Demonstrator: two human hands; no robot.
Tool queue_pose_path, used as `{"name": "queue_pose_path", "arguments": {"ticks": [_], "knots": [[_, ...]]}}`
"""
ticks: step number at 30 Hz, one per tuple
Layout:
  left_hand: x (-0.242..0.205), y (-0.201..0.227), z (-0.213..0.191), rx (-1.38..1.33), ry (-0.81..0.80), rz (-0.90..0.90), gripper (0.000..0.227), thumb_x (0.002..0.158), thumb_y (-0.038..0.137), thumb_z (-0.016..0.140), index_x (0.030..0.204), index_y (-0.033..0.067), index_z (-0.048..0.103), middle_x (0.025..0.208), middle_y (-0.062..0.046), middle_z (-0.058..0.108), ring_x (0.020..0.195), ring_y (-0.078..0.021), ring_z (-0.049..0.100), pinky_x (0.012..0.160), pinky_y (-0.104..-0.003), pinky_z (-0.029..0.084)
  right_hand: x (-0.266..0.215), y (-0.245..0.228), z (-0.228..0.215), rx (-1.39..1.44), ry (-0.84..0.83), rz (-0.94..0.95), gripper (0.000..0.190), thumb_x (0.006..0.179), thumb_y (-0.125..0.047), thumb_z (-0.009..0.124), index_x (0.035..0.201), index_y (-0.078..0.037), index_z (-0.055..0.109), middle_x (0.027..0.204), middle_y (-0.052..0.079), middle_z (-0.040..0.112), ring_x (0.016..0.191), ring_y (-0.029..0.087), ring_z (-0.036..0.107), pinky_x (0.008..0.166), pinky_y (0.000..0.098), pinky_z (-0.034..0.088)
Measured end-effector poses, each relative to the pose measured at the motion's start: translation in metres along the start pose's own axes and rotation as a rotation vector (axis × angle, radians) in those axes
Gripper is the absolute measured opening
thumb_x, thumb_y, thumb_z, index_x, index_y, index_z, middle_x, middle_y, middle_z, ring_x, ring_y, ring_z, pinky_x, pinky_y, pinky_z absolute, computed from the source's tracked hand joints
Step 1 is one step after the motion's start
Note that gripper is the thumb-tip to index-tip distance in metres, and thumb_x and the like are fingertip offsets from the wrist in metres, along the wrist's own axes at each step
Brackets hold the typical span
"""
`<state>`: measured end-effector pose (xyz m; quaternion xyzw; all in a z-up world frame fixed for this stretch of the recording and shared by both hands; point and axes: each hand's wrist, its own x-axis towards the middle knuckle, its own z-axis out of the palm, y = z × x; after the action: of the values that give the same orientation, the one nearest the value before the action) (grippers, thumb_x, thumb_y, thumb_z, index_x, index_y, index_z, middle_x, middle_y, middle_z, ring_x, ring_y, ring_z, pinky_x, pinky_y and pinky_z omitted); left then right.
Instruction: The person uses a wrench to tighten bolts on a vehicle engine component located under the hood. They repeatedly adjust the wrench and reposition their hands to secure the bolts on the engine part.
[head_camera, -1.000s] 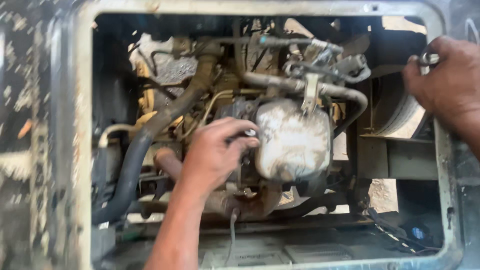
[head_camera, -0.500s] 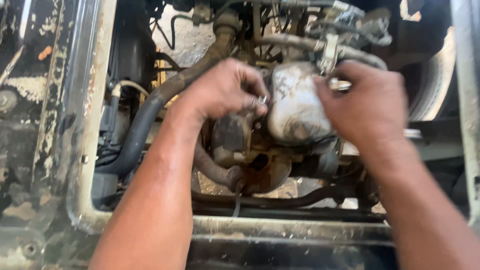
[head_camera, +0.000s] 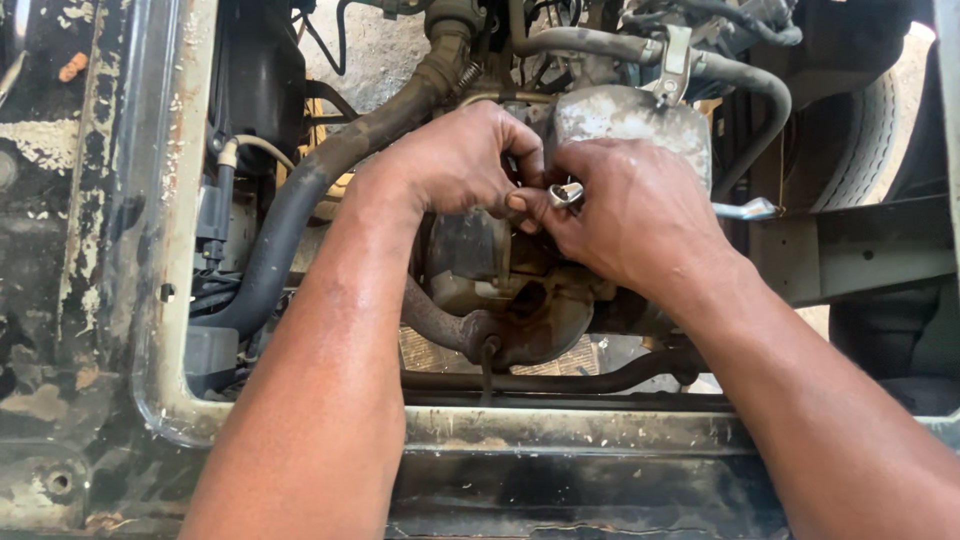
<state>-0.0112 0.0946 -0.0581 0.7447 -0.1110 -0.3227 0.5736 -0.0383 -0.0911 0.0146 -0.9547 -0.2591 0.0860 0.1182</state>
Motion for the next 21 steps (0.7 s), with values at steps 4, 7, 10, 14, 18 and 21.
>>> {"name": "queue_pose_path", "arguments": {"ticks": [4,7,10,14,18,21], "knots": [[-0.002,0.005,0.001,0.194,0.049,-0.104,0.014,0.077,0.005,0.083,0.09,0.0087,0.078,0.079,0.001,0.078,0.074,-0.0076,0.072,0.064,-0.027,0.055,-0.003,-0.003,0.0,-0.075,-0.01,-0.058,0.034,0.086,-0.04,0.079,0.097,-0.008,0.075,0.089,0.014,0.073,0.082,0.037,0.07,0.07,0.0494,0.053],[-0.003,0.006,0.002,0.207,0.06,-0.107,0.018,0.076,0.008,0.087,0.091,0.0069,0.078,0.08,-0.001,0.077,0.073,-0.0081,0.069,0.063,-0.027,0.054,-0.003,-0.006,0.003,-0.119,-0.066,-0.04,0.032,0.088,-0.037,0.076,0.098,-0.007,0.073,0.095,0.012,0.072,0.084,0.035,0.07,0.073,0.0483,0.054],[-0.004,0.0,0.0,0.21,0.049,-0.106,0.018,0.077,0.008,0.086,0.093,0.0073,0.077,0.079,-0.001,0.077,0.073,-0.0075,0.069,0.064,-0.026,0.054,-0.003,-0.007,0.009,-0.18,-0.074,-0.065,0.024,0.085,-0.025,0.075,0.099,-0.006,0.07,0.1,0.012,0.071,0.086,0.035,0.07,0.074,0.0478,0.054],[0.0,-0.01,0.004,0.121,0.032,-0.068,0.019,0.077,0.005,0.082,0.095,0.0099,0.079,0.082,0.001,0.078,0.074,-0.0076,0.071,0.065,-0.027,0.056,-0.006,-0.007,0.016,-0.183,-0.093,-0.087,0.025,0.086,-0.016,0.07,0.108,-0.004,0.067,0.106,0.012,0.07,0.088,0.032,0.07,0.075,0.0455,0.055],[-0.003,0.004,0.0,0.135,0.034,-0.135,0.021,0.074,0.001,0.082,0.093,0.0095,0.078,0.084,-0.001,0.078,0.07,-0.0111,0.069,0.062,-0.029,0.055,-0.003,-0.015,-0.001,-0.146,-0.171,0.042,0.033,0.094,-0.038,0.067,0.112,-0.01,0.067,0.105,0.011,0.069,0.092,0.032,0.069,0.08,0.0491,0.053],[-0.005,0.012,0.0,0.199,0.009,-0.146,0.019,0.074,0.002,0.084,0.09,0.0077,0.078,0.082,-0.002,0.076,0.069,-0.0116,0.066,0.061,-0.029,0.053,-0.017,-0.011,-0.021,-0.205,-0.12,0.134,0.061,0.103,-0.048,0.061,0.141,-0.002,0.054,0.123,0.02,0.062,0.096,0.03,0.068,0.08,0.046,0.055]]}}
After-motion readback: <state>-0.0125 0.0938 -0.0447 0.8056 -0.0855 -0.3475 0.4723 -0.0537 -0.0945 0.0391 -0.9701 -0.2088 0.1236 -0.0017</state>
